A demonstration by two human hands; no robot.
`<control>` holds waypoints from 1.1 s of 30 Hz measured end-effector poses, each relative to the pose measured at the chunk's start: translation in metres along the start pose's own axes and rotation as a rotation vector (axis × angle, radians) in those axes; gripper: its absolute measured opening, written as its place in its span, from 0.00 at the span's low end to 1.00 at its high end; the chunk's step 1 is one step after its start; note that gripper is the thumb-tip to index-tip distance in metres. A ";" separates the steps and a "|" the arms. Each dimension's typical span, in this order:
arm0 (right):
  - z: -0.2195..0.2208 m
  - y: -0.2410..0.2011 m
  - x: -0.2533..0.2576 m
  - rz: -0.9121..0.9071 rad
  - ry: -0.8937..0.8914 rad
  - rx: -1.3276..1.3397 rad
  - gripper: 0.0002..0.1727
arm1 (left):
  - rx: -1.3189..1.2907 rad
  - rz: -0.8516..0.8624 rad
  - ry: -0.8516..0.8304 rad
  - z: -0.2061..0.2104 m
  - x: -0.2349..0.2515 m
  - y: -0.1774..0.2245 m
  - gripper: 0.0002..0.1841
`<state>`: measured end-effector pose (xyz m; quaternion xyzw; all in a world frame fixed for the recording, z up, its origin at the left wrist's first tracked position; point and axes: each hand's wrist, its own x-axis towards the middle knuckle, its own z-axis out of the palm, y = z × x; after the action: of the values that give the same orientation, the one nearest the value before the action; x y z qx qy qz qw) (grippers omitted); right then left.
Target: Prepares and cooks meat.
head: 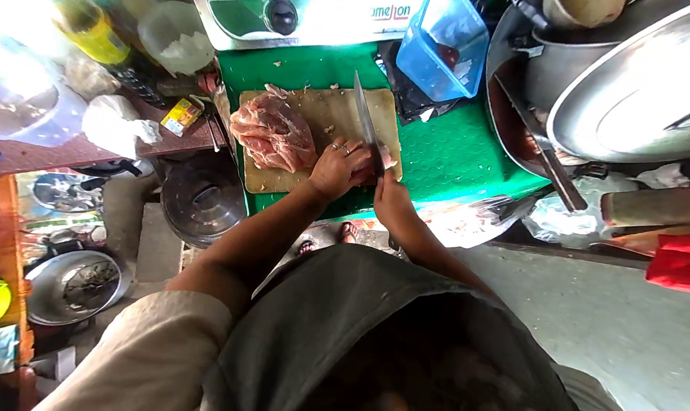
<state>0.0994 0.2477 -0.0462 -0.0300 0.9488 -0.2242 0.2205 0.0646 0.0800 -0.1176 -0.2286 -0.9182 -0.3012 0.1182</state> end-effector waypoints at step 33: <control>0.005 -0.011 -0.047 -0.005 -0.059 -0.129 0.16 | -0.118 -0.016 0.191 -0.007 -0.025 0.004 0.12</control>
<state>0.1430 0.2430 -0.0264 -0.0530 0.9543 -0.1623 0.2453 0.0886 0.0695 -0.1189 -0.1982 -0.8852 -0.3759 0.1892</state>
